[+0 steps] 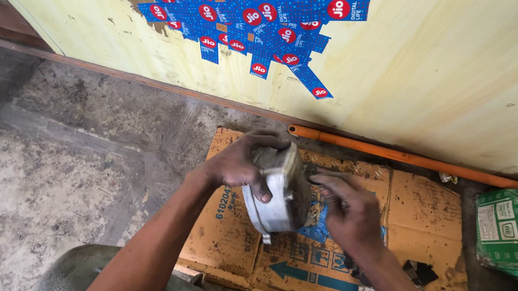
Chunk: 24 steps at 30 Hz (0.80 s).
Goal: The person sits on the floor and cleans a metal engine part using a metal file and a cloth. They file the edges and surfaces of the part, then wipe it with a cloth to remove debris and residue.
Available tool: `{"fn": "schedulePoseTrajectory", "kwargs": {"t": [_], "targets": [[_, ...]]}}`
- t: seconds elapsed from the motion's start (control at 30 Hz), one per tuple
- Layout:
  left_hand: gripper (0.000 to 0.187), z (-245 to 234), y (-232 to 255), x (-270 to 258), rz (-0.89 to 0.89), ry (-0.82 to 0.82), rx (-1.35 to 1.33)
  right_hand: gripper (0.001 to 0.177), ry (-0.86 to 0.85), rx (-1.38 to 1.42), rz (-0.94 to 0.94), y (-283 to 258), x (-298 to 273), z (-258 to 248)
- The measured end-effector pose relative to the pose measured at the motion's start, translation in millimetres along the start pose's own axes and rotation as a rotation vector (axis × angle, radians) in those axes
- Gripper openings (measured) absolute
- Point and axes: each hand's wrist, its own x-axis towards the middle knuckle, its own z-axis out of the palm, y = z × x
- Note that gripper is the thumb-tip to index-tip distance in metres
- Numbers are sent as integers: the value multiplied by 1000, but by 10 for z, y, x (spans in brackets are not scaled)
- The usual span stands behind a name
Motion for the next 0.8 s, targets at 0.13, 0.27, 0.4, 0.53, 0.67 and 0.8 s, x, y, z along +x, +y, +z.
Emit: {"fn": "schedulePoseTrajectory", "kwargs": {"t": [0.13,0.27,0.4,0.53,0.67,0.8], "targets": [[109,-59,-106,-87,6,119,124,31,-101,-16,123,-163,-41,98],[75,156,89,-208,-156,421,-8,37,-70,4,82,-235,-55,186],[82,149,331,-214,-476,315,292,38,-42,1,10,-213,-166,311],[88,151,303,-203,-514,295,395,41,-87,40,10,-169,-279,472],[86,155,193,-180,-591,235,326,61,-36,-109,-179,-208,-370,577],[87,151,215,-119,-597,212,337,54,-105,-55,-129,-170,-290,653]]}}
